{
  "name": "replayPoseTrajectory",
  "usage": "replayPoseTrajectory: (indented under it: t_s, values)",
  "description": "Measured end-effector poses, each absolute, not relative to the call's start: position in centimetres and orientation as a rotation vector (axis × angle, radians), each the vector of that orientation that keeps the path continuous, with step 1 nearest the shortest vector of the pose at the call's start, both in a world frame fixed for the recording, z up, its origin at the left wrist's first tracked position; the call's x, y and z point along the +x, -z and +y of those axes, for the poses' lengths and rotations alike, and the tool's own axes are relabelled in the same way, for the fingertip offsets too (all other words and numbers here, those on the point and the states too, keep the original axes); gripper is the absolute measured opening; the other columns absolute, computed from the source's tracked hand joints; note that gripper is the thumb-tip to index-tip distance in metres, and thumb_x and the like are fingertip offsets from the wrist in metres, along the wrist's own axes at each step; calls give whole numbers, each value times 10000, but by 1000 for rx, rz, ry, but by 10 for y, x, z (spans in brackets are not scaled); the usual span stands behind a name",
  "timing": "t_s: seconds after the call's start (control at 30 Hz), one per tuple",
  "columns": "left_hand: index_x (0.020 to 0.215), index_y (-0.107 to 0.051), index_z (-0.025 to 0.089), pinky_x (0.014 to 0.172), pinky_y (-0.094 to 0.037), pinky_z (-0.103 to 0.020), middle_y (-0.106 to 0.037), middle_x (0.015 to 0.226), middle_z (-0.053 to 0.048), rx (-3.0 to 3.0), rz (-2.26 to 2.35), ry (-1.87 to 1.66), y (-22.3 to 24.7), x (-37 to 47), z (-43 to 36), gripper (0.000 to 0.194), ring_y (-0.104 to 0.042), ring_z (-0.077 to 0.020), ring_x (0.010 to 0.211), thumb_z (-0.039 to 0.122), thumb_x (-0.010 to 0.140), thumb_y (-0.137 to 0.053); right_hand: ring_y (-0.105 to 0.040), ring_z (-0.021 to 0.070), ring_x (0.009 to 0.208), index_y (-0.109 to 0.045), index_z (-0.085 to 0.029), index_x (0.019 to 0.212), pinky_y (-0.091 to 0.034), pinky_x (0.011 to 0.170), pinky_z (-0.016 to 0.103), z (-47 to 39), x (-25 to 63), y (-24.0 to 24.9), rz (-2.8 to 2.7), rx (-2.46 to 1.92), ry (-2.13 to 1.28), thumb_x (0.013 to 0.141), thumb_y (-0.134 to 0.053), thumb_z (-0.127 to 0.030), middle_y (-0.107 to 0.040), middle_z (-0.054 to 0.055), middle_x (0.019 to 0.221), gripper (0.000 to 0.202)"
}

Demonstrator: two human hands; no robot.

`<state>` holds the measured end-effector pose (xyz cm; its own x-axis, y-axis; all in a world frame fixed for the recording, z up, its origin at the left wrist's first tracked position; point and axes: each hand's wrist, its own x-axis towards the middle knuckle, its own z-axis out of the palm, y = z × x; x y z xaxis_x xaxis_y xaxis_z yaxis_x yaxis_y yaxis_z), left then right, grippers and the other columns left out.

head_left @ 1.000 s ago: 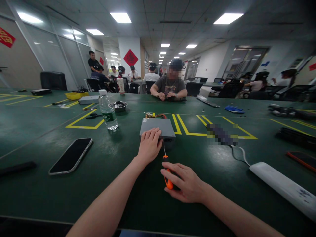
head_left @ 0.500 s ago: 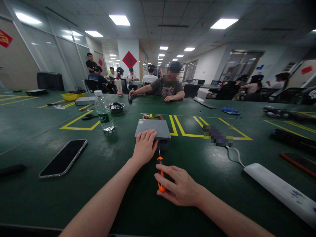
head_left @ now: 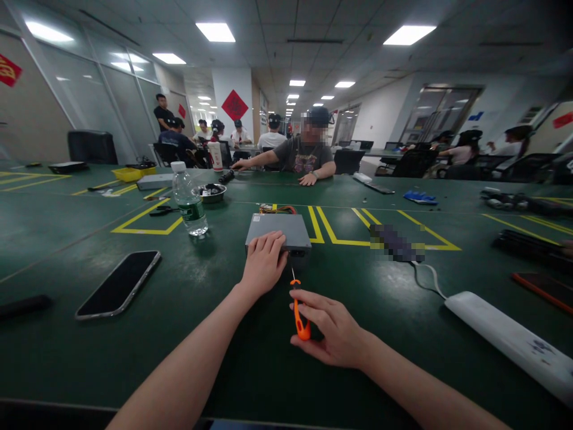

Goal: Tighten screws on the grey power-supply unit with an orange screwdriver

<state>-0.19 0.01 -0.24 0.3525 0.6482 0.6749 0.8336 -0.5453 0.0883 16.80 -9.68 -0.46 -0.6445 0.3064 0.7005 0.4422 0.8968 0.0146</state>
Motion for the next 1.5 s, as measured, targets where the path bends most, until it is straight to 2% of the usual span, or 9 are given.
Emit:
replayPoseTrajectory:
  t_s: [0.17,0.3,0.53,0.63,0.8,0.93,1.03,1.17,1.5]
  values:
    - [1174,-469,222,965,-299,-403,-525,1265,-61,-2345,-1324,1001,3,-1,0,313,-433,-228,1168,255,864,-446,-586,247,1019,-423,-87,1170,-524,765,340,-99,167,0,-2412,-566,230,925,-405,-354,-558,214,1140,363]
    - [1173,-467,219,969,-295,-400,-527,1262,-54,-2346,-1324,991,3,-1,0,312,-434,-224,1163,259,864,-448,-614,251,956,-461,-103,1105,-536,702,332,-97,166,2,-2381,-539,317,910,-455,-384,-586,208,1083,343]
    - [1174,-459,215,964,-293,-393,-527,1266,-45,-2346,-1319,983,3,-2,1,310,-433,-219,1163,266,868,-444,-585,250,1022,-424,-98,1130,-530,759,335,-98,169,3,-2344,-593,209,913,-425,-428,-561,213,1119,395]
    - [1175,-459,218,964,-293,-391,-530,1262,-47,-2343,-1315,989,3,-1,1,311,-433,-218,1165,268,869,-443,-611,246,958,-457,-113,1150,-535,708,331,-98,167,0,-2414,-597,290,922,-409,-407,-574,204,1098,375]
    - [1168,-468,218,965,-293,-396,-531,1259,-50,-2337,-1321,988,3,-1,1,310,-436,-222,1164,265,862,-454,-637,226,888,-457,-117,1042,-537,683,310,-95,166,4,-2297,-571,326,887,-492,-436,-606,201,1058,356]
    - [1163,-471,219,968,-295,-396,-531,1258,-51,-2340,-1316,989,2,-1,1,306,-434,-218,1167,258,860,-454,-634,229,920,-456,-104,1078,-542,694,307,-96,165,5,-2334,-609,316,907,-437,-466,-598,207,1096,400]
    - [1161,-471,216,965,-296,-395,-531,1259,-49,-2341,-1318,989,2,-1,0,304,-436,-217,1164,261,861,-453,-632,218,926,-486,-95,1126,-541,707,302,-97,165,1,-2389,-586,386,926,-433,-388,-607,191,1091,359]
    - [1160,-470,218,968,-291,-398,-530,1260,-49,-2341,-1321,989,2,-1,0,301,-435,-217,1166,259,862,-452,-636,200,885,-531,-80,1048,-539,689,282,-99,174,-4,-2319,-463,458,883,-516,-282,-639,180,999,262]
    - [1167,-462,217,963,-291,-402,-526,1267,-46,-2345,-1322,971,4,-2,2,303,-430,-221,1171,276,870,-440,-627,207,842,-526,-85,1044,-541,650,300,-96,196,-6,-2226,-565,481,828,-531,-215,-620,185,982,253]
